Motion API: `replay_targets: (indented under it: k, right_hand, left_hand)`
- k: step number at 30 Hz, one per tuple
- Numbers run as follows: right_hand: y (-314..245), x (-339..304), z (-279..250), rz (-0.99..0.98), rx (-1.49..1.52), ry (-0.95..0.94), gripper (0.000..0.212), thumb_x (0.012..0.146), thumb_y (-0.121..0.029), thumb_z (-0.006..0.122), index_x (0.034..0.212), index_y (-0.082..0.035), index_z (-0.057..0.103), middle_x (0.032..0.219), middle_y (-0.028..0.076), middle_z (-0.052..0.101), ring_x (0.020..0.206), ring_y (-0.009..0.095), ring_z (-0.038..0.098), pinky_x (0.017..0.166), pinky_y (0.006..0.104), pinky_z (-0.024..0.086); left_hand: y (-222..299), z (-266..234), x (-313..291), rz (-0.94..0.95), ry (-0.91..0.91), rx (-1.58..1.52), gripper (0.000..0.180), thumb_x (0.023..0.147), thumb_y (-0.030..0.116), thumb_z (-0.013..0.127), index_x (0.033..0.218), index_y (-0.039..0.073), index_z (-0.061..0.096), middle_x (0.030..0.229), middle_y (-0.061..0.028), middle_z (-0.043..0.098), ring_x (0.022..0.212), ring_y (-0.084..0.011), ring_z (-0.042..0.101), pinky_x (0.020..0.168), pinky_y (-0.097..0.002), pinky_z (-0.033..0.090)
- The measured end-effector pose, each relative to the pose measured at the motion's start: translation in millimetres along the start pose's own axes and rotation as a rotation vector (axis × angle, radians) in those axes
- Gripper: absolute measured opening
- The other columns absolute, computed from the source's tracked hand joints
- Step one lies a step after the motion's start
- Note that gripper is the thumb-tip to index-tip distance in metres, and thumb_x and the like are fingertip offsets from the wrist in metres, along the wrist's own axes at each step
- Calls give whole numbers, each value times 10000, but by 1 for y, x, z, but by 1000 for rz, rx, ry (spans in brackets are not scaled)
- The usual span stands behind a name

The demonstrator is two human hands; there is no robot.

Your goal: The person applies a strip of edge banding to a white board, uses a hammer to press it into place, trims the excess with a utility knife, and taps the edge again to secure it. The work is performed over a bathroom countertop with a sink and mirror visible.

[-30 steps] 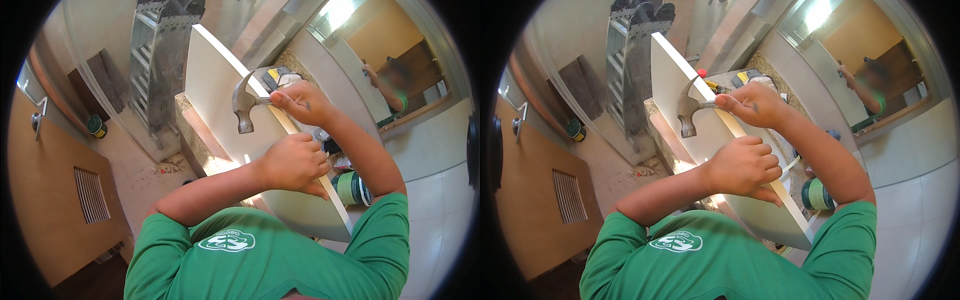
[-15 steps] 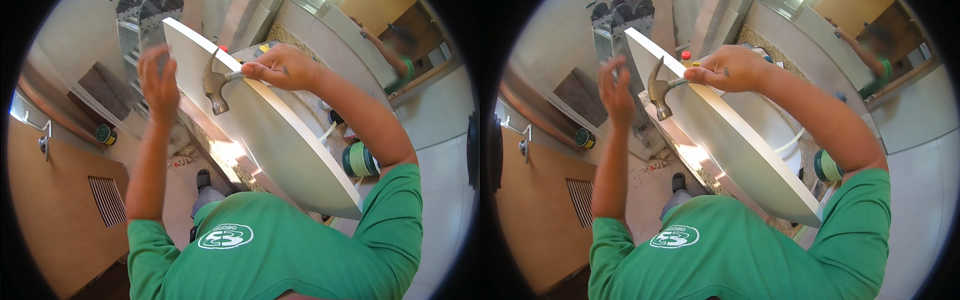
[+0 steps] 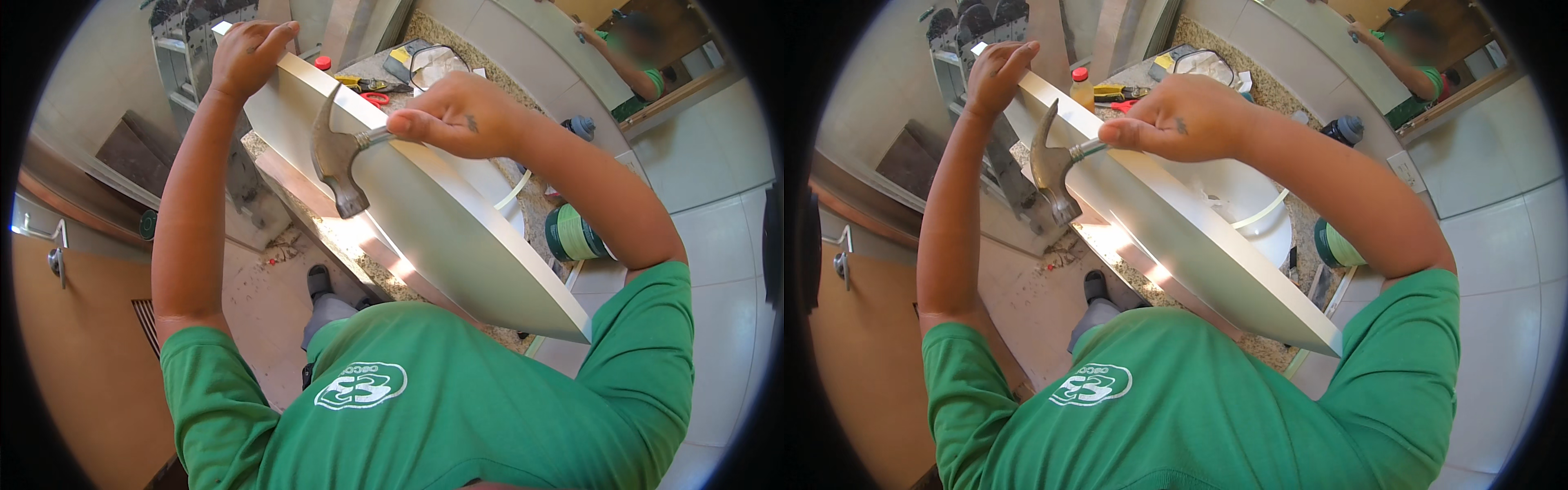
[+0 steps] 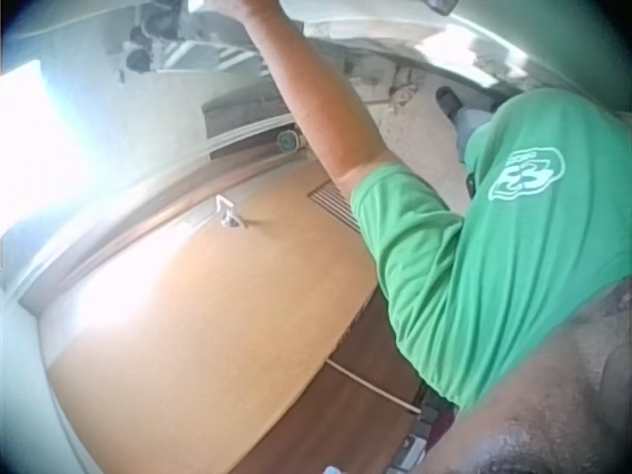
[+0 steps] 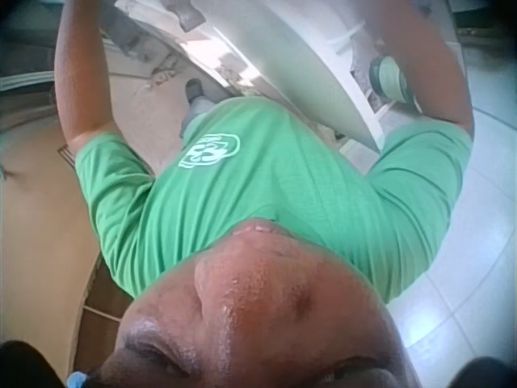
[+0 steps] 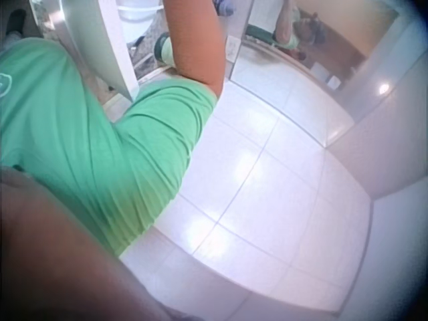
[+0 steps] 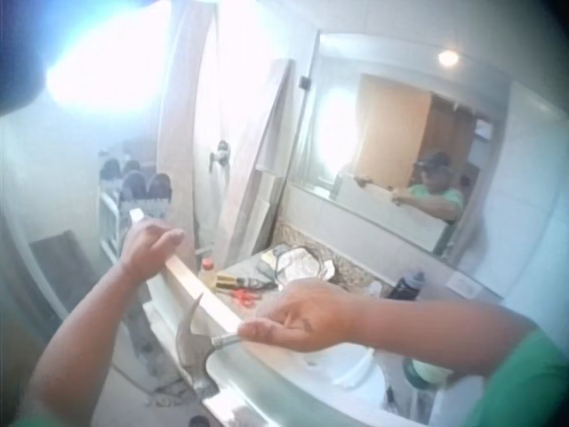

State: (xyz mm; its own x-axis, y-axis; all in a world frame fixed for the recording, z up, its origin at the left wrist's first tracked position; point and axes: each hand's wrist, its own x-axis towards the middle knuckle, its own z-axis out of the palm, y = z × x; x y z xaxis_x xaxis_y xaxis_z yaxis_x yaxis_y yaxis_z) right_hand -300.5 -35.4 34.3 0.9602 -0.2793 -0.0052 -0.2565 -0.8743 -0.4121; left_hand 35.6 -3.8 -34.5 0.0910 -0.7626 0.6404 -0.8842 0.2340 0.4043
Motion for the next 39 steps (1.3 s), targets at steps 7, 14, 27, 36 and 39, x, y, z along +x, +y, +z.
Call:
replay_targets:
  k: [7,14,27,36,39]
  right_hand:
    - [-5,-34,-3,-90,41,12,567,1043,-551,535,711,-110,664,587,111,551,559,304,559,553,389,435]
    - [-12,-96,-5,-93,3,-12,522,1008,-424,651,605,-110,545,550,111,492,494,336,495,473,418,358]
    - [-22,-105,-9,-151,-116,-56,531,968,-465,686,585,-135,523,528,73,470,470,311,491,454,409,344]
    - [-4,3,-3,-193,-7,-29,565,1027,-569,561,711,-120,695,560,107,551,523,305,553,517,398,417]
    - [-6,18,-5,-136,-69,-91,625,1030,-616,522,723,-108,717,585,122,575,557,297,576,550,401,437]
  left_hand:
    - [2,-1,-3,-13,28,13,553,965,471,506,695,0,613,725,-186,617,794,-395,592,844,-442,449]
    - [-2,2,-5,51,90,29,525,972,448,510,704,7,607,744,-177,626,823,-390,594,849,-439,451]
    - [2,11,-10,39,189,17,519,951,469,512,744,27,688,793,-158,677,874,-385,607,889,-430,458]
    - [-4,4,-8,63,99,23,512,956,472,510,754,42,701,790,-145,682,879,-371,621,907,-430,457]
    - [-6,5,-10,54,126,11,510,958,471,508,762,44,707,795,-140,688,883,-362,627,913,-425,458]
